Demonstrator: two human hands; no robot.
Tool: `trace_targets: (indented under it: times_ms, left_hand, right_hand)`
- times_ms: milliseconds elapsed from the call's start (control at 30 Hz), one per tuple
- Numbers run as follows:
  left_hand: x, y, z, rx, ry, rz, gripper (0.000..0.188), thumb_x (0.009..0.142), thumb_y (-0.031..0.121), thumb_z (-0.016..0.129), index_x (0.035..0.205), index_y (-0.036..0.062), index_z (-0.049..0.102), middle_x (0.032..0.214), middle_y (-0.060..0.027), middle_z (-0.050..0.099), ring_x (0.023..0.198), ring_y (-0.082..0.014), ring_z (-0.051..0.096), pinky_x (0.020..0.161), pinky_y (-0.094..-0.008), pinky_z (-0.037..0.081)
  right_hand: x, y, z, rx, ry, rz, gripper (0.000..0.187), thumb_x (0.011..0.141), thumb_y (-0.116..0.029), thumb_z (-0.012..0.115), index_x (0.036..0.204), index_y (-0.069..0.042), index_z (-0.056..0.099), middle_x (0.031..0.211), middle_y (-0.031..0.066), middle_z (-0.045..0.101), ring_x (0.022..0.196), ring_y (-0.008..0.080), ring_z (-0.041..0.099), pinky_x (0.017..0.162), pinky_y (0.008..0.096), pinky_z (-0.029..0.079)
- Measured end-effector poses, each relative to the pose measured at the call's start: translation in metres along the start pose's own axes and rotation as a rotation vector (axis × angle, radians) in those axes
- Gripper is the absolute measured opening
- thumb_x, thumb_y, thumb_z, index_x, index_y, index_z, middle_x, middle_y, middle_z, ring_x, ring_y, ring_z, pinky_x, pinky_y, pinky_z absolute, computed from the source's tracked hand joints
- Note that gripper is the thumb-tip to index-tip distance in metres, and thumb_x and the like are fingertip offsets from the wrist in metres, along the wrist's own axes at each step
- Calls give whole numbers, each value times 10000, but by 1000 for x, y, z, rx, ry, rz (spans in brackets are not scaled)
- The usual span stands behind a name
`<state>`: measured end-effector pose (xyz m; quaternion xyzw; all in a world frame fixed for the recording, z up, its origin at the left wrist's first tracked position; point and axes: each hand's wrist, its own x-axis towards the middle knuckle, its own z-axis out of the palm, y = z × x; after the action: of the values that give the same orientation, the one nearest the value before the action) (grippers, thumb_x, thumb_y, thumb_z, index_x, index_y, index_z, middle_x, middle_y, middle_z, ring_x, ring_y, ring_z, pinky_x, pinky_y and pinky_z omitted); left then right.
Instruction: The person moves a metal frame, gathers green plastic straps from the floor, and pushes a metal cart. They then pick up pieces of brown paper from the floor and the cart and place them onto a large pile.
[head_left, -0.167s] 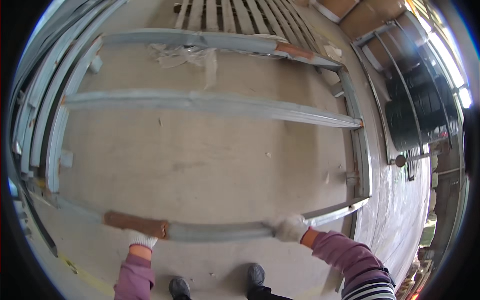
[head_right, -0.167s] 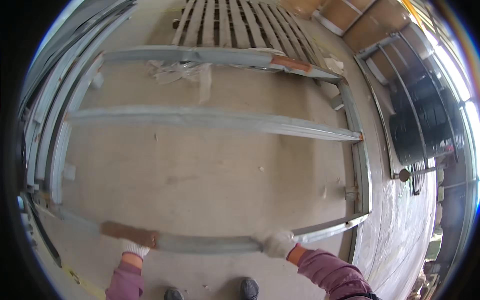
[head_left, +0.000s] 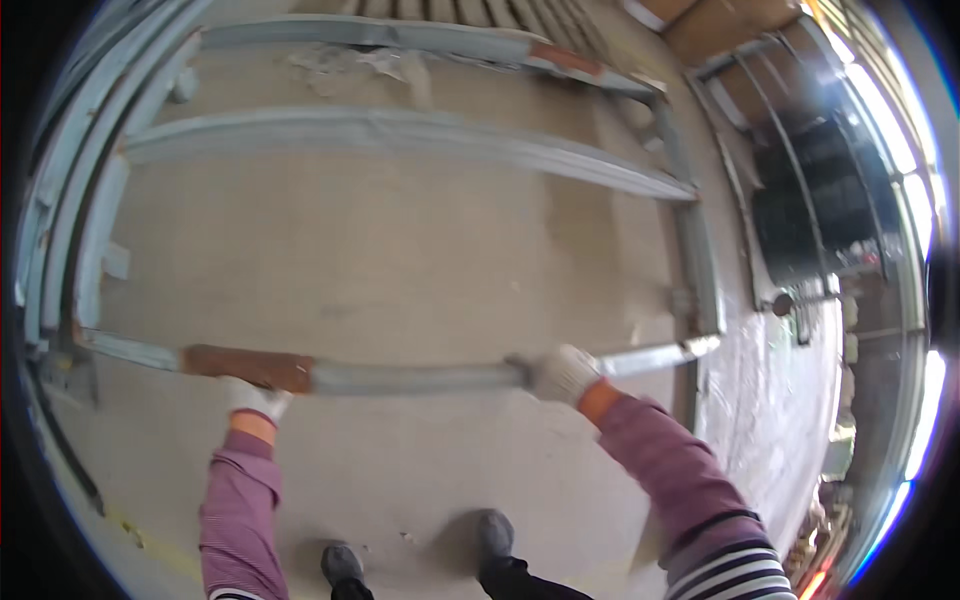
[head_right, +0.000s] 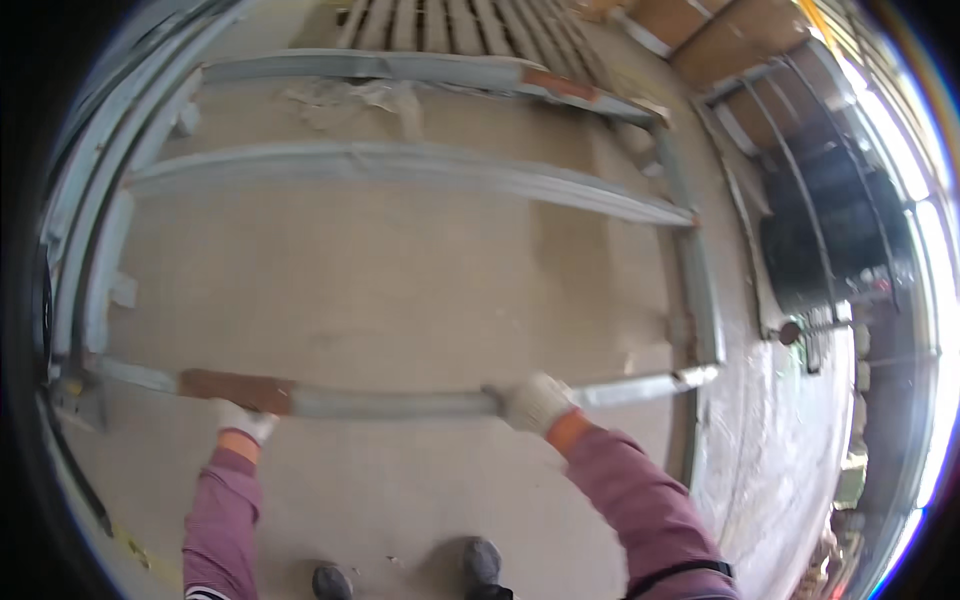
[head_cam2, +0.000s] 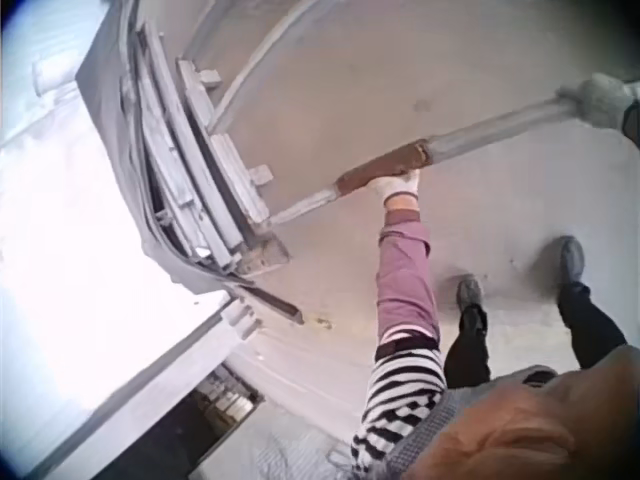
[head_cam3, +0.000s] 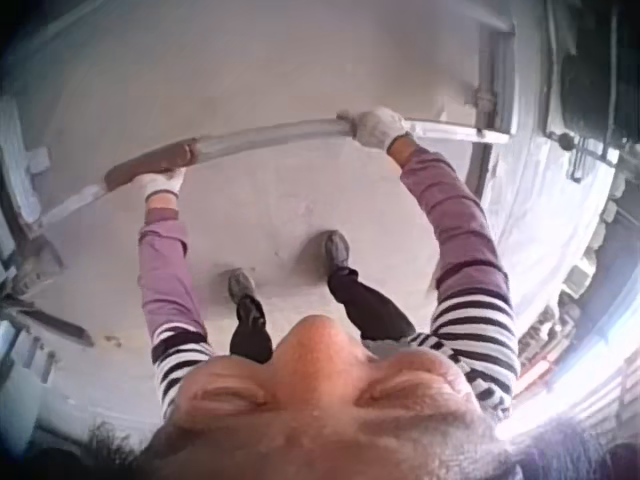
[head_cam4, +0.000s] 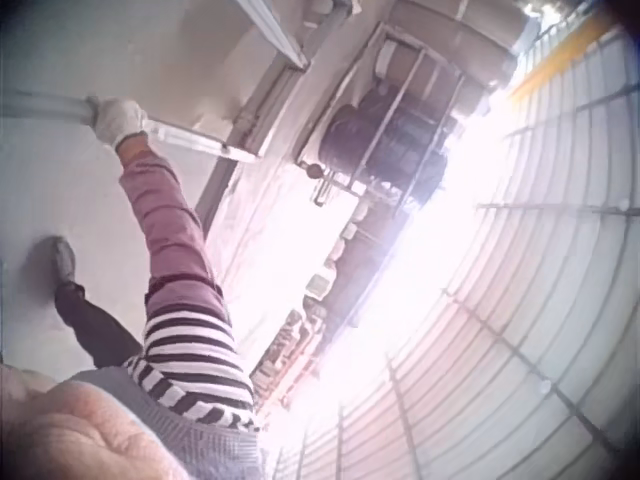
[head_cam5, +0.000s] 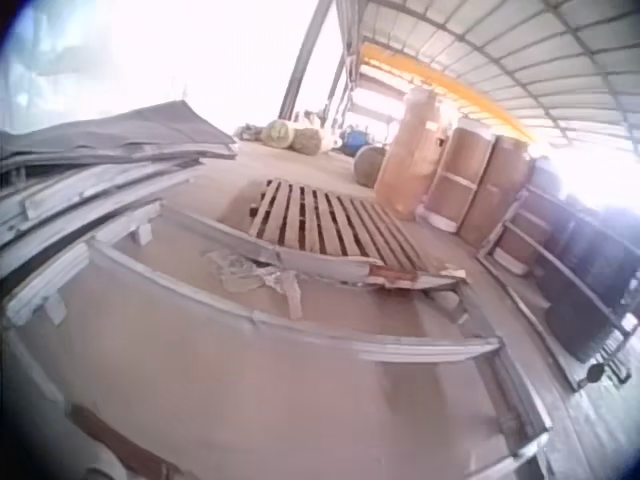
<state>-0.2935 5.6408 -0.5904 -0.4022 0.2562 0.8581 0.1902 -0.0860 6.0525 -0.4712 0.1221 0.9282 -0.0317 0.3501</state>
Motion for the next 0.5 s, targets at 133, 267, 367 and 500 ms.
trace_targets:
  times_ms: [133,267,367,500]
  left_hand:
    - [17,-14,2,17,-53,134,550,933,527,407,1238,79,500,1259,-112,540,1139,-296,520,1003,-474,420]
    - [14,-25,-31,86,-86,148,553,938,522,390,1229,60,478,1269,-111,509,1125,-275,522,933,-429,481]
    - [27,5,-30,98,-31,135,601,904,558,470,1316,123,431,1354,-70,444,1130,-258,509,968,-413,434]
    - [-59,-28,-65,520,220,212,681,871,601,525,1400,191,401,1342,1,462,1191,-184,468,1007,-438,399]
  right_hand:
    - [29,-20,15,72,221,52,279,791,-131,606,1041,-239,669,929,62,694,861,297,684,674,432,555]
    - [8,-20,52,183,345,106,187,805,-110,589,942,-181,696,896,65,695,858,282,680,688,413,549]
    - [10,-43,17,324,141,147,264,831,-95,552,1048,-186,673,1033,80,672,1001,224,641,790,381,525]
    - [-9,-32,67,162,614,187,410,805,-105,554,1212,-154,561,1247,99,550,1118,254,554,866,370,487]
